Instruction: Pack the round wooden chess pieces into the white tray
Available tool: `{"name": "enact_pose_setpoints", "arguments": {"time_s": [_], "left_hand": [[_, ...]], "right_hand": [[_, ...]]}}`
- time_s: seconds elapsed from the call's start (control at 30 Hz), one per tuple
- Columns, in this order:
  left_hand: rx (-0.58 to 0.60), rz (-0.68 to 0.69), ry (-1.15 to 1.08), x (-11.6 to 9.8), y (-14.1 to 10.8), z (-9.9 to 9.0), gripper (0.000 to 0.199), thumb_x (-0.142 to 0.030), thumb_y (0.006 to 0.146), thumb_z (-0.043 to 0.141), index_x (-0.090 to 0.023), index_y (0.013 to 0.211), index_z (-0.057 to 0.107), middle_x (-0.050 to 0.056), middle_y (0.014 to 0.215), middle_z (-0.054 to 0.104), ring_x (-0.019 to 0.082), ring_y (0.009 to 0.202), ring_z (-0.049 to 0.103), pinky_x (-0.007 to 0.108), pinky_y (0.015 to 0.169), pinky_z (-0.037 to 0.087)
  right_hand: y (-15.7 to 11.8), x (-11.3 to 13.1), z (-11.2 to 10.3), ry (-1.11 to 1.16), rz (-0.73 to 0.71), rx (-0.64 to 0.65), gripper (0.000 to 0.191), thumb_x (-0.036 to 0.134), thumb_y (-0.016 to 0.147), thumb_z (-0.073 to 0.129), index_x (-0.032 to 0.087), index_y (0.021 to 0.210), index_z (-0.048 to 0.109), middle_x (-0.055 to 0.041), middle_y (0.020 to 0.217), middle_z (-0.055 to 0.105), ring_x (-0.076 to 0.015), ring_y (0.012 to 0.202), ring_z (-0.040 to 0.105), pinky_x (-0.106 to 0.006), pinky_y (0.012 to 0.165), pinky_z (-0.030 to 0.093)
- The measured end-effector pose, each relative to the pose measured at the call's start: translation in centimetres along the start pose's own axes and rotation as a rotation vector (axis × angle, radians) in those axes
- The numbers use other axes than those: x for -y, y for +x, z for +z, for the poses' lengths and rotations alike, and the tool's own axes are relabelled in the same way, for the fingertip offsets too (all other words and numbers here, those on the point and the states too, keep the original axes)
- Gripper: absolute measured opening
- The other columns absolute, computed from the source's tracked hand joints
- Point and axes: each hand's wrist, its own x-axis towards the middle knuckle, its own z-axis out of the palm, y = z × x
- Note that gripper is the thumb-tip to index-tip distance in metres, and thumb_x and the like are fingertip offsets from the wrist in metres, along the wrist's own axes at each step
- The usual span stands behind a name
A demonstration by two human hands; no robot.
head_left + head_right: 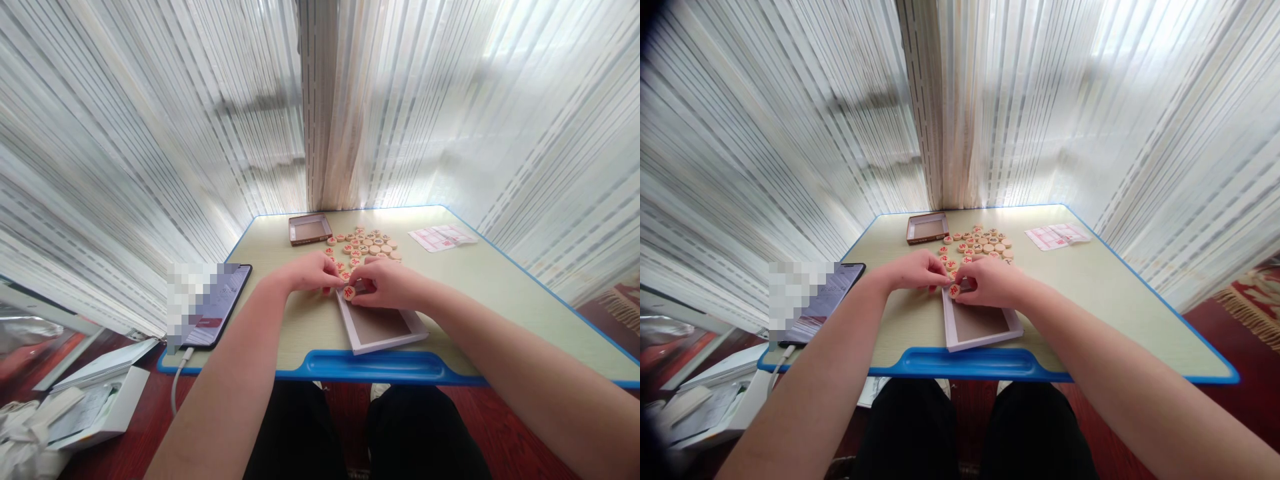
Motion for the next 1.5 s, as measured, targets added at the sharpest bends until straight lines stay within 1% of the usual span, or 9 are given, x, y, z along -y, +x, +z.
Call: {"name": "enact_pose_setpoints", "arguments": {"time_s": [0.2, 0.4, 0.57, 0.7, 0.93, 1.17, 1.27, 1.37, 1.5], "left_hand": [[0.007, 0.008, -0.025, -0.13, 0.09, 0.07, 0.036, -0.049, 0.068, 0.058, -0.015, 0.074, 0.068, 0.000, 0.064, 0.061, 0.010, 0.055, 0.048, 0.021, 0.049, 0.036], [-0.001, 0.002, -0.030, -0.15, 0.12, 0.15, 0.029, -0.043, 0.068, 0.057, -0.016, 0.072, 0.065, -0.001, 0.062, 0.058, 0.010, 0.054, 0.049, 0.020, 0.048, 0.036], [0.001, 0.002, -0.047, -0.04, 0.17, 0.18, 0.024, -0.039, 0.068, 0.057, -0.016, 0.070, 0.063, -0.001, 0.063, 0.058, 0.010, 0.053, 0.050, 0.020, 0.048, 0.037], [-0.003, 0.006, -0.051, 0.03, 0.19, 0.20, 0.023, -0.038, 0.067, 0.057, -0.016, 0.070, 0.064, -0.002, 0.061, 0.057, 0.010, 0.053, 0.050, 0.021, 0.048, 0.037], [0.003, 0.017, -0.041, -0.09, 0.25, 0.13, 0.025, -0.038, 0.068, 0.058, -0.015, 0.075, 0.065, 0.000, 0.061, 0.056, 0.010, 0.054, 0.050, 0.021, 0.048, 0.037], [0.003, 0.003, -0.053, -0.30, 0.10, 0.10, 0.026, -0.038, 0.068, 0.058, -0.014, 0.076, 0.065, -0.001, 0.059, 0.055, 0.010, 0.052, 0.051, 0.021, 0.047, 0.036], [-0.001, 0.005, -0.036, -0.40, 0.07, 0.08, 0.023, -0.035, 0.068, 0.057, -0.014, 0.074, 0.065, -0.001, 0.057, 0.054, 0.010, 0.052, 0.051, 0.021, 0.047, 0.036], [-0.006, -0.003, -0.048, -0.44, 0.07, 0.08, 0.021, -0.034, 0.068, 0.057, -0.015, 0.071, 0.064, -0.001, 0.061, 0.058, 0.010, 0.053, 0.053, 0.020, 0.048, 0.037], [0.005, -0.023, -0.070, -0.48, 0.02, 0.10, 0.021, -0.035, 0.068, 0.057, -0.015, 0.070, 0.064, 0.000, 0.062, 0.062, 0.010, 0.053, 0.054, 0.021, 0.050, 0.039]], "right_hand": [[0.10, 0.15, 0.07, -0.068, 0.026, 0.036, 0.022, 0.040, 0.070, 0.065, 0.019, 0.077, 0.067, -0.0024, 0.070, 0.056, -0.0138, 0.067, 0.049, -0.023, 0.055, 0.030], [0.01, -0.01, 0.15, -0.069, 0.025, 0.010, 0.028, 0.043, 0.066, 0.069, 0.021, 0.082, 0.063, -0.0023, 0.074, 0.058, -0.0153, 0.070, 0.049, -0.023, 0.055, 0.030], [-0.11, -0.12, -0.09, -0.032, -0.067, 0.026, 0.018, 0.036, 0.072, 0.063, 0.020, 0.078, 0.065, -0.0020, 0.067, 0.058, -0.0154, 0.069, 0.049, -0.024, 0.057, 0.032], [-0.05, -0.14, -0.09, 0.007, -0.114, 0.038, 0.014, 0.028, 0.071, 0.063, 0.020, 0.080, 0.069, -0.0017, 0.064, 0.059, -0.0164, 0.072, 0.050, -0.025, 0.060, 0.035], [-0.14, 0.22, 0.09, -0.016, -0.106, 0.005, 0.024, 0.028, 0.072, 0.063, 0.022, 0.093, 0.071, -0.0015, 0.065, 0.059, -0.0141, 0.065, 0.051, -0.024, 0.061, 0.037], [-0.07, 0.32, 0.18, -0.020, -0.107, -0.001, 0.021, 0.024, 0.072, 0.061, 0.021, 0.090, 0.072, -0.0005, 0.064, 0.058, -0.0126, 0.061, 0.049, -0.024, 0.062, 0.037], [0.07, 0.20, 0.39, -0.006, -0.136, 0.005, 0.025, 0.022, 0.072, 0.060, 0.022, 0.095, 0.070, -0.0003, 0.063, 0.057, -0.0137, 0.064, 0.049, -0.024, 0.062, 0.037], [0.17, 0.11, 0.65, -0.011, -0.156, 0.000, 0.024, 0.022, 0.074, 0.059, 0.023, 0.095, 0.070, -0.0007, 0.062, 0.057, -0.0150, 0.067, 0.049, -0.024, 0.061, 0.036], [0.15, 0.09, 0.83, -0.025, -0.105, -0.024, 0.021, 0.024, 0.073, 0.061, 0.022, 0.092, 0.068, -0.0001, 0.064, 0.057, -0.0133, 0.063, 0.048, -0.024, 0.059, 0.034]]}}
